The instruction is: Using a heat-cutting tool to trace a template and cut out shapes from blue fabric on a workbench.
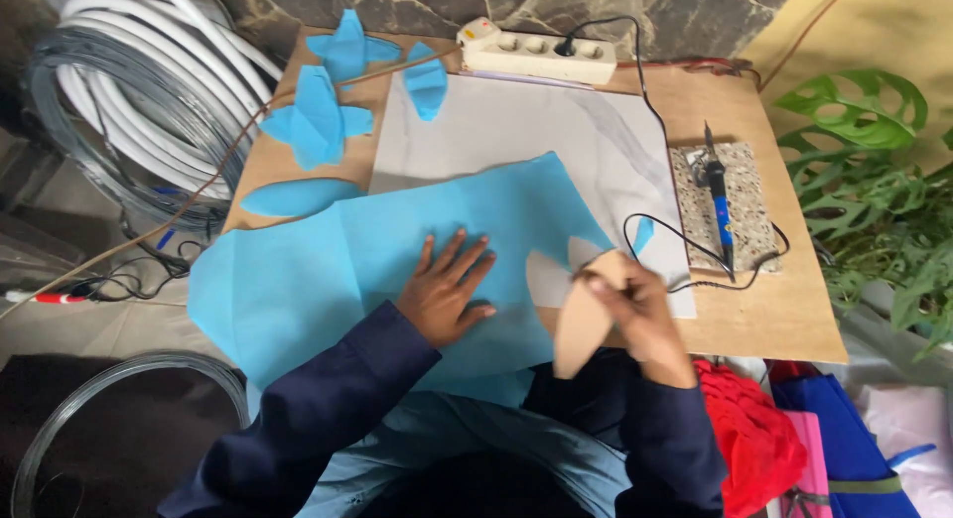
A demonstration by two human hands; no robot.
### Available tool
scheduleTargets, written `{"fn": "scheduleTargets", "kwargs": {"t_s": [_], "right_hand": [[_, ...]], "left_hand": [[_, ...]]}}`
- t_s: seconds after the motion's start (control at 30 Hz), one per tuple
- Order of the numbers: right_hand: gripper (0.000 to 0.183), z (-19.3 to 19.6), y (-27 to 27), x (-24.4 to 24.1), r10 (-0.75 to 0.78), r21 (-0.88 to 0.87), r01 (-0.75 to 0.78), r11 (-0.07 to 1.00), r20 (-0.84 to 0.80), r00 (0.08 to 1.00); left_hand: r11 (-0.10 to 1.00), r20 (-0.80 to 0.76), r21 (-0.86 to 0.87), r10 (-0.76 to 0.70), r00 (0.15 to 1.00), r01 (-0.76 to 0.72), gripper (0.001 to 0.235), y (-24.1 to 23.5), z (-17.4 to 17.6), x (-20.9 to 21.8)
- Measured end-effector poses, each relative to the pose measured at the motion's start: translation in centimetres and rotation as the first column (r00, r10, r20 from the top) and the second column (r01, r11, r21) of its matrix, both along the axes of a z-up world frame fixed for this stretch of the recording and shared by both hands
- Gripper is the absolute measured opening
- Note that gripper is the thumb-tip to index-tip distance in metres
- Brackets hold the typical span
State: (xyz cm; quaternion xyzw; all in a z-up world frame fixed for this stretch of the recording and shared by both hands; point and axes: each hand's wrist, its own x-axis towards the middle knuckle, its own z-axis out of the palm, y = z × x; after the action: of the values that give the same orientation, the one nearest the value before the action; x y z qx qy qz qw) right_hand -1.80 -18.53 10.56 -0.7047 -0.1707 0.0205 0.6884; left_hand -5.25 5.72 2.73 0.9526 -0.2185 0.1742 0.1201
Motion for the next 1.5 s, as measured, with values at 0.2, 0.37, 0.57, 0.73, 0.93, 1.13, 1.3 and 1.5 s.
{"fn": "scheduleTargets", "kwargs": {"t_s": [0.2, 0.37, 0.57, 0.73, 0.93, 1.13, 1.3, 1.5], "right_hand": [[0.025, -3.0, -8.2, 2.4, -0.173, 0.019, 0.172, 0.985, 0.044, 0.984], [0.044, -3.0, -6.4, 1.8, -0.137, 0.024, 0.136, 0.990, 0.040, 0.990], [0.015, -2.9, -5.3, 1.7, -0.076, -0.070, 0.091, 0.993, 0.188, 0.979], [0.025, -1.2, -5.0, 0.9, -0.057, -0.087, 0.068, 0.994, 0.124, 0.991], [0.042, 0.4, -5.7, 0.8, -0.039, -0.070, 0.045, 0.997, 0.086, 0.996], [0.050, 0.9, -4.7, 2.0, -0.104, 0.031, 0.101, 0.994, 0.116, 0.988], [0.017, 2.0, -1.1, 2.2, -0.007, 0.053, -0.003, 0.999, 0.197, 0.980], [0.015, 0.3, -2.1, 3.3, -0.064, 0.094, 0.050, 0.994, 0.157, 0.986]], "left_hand": [[1.000, 0.014, 0.013, 0.003, 1.000, -0.003, 0.062, -0.2, -0.3, 0.2], [1.000, 0.057, 0.012, 0.019, 0.998, -0.019, 0.061, -0.4, -1.5, 1.9], [0.999, 0.023, 0.008, 0.031, 0.999, -0.031, 0.057, 0.3, -2.5, 3.7], [1.000, 0.005, 0.008, 0.030, 1.000, -0.030, 0.056, 0.2, -1.9, 3.6], [0.998, 0.046, 0.029, 0.048, 0.998, -0.049, 0.054, -0.1, -1.5, 3.0], [0.998, 0.024, 0.016, 0.055, 0.998, -0.055, 0.054, -0.4, -2.0, 3.7], [0.993, -0.053, 0.039, 0.111, 0.992, -0.109, 0.056, -1.0, -2.7, 5.3], [0.985, -0.114, 0.062, 0.170, 0.979, -0.164, 0.056, -1.5, -2.0, 6.7]]}}
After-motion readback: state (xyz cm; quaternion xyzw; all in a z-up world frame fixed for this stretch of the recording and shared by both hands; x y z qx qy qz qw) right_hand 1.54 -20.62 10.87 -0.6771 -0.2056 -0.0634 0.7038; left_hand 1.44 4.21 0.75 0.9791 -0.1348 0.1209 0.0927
